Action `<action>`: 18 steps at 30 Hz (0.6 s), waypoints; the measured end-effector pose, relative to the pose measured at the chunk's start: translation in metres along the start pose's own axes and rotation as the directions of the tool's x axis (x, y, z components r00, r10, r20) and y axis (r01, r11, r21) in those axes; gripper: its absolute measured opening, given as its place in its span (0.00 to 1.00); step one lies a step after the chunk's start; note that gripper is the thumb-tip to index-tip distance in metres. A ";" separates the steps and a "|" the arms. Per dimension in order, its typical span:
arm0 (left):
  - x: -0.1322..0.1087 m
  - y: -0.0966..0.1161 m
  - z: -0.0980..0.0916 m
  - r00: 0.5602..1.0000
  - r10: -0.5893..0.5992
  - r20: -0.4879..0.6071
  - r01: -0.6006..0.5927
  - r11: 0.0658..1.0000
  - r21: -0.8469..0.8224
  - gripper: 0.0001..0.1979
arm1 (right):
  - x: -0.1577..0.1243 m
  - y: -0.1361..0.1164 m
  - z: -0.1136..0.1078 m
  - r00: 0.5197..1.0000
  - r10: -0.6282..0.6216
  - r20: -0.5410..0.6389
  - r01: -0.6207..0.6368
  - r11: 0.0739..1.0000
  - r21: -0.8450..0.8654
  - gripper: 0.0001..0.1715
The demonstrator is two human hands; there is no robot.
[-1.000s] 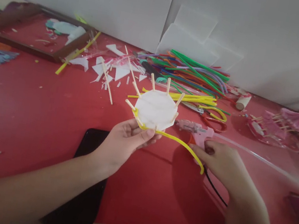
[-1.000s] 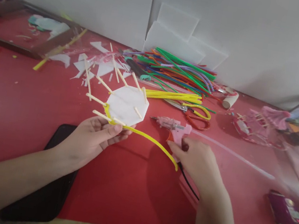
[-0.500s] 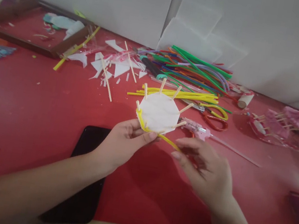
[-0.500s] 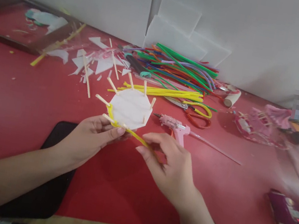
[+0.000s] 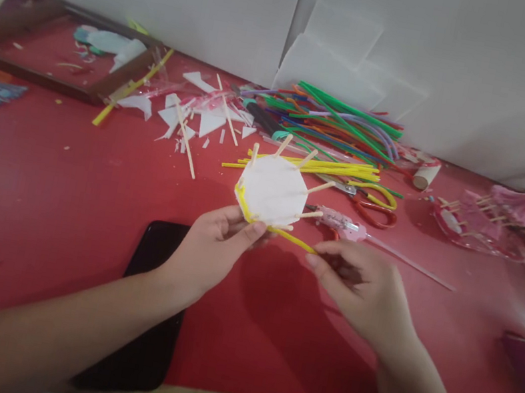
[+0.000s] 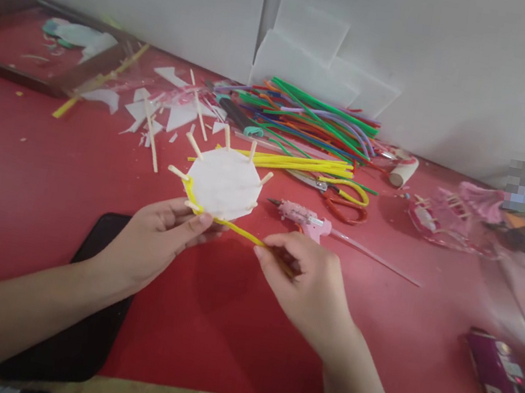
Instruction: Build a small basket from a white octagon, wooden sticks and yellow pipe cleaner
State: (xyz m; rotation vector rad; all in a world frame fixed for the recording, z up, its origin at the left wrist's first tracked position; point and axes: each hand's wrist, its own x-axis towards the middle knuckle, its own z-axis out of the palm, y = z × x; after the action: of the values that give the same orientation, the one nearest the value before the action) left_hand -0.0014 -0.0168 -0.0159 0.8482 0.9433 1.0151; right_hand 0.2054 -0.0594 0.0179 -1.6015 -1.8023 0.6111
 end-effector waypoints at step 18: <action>-0.012 0.004 0.005 0.992 0.112 0.050 -0.123 0.934 0.337 0.19 | -0.018 -0.038 0.022 0.893 -0.327 -0.310 0.302 0.945 -0.128 0.06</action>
State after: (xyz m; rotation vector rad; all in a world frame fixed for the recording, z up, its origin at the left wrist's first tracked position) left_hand -0.0014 -0.0276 -0.0076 1.2173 1.0694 0.9512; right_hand 0.1640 -0.0814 0.0272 -1.3227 -1.7911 0.1162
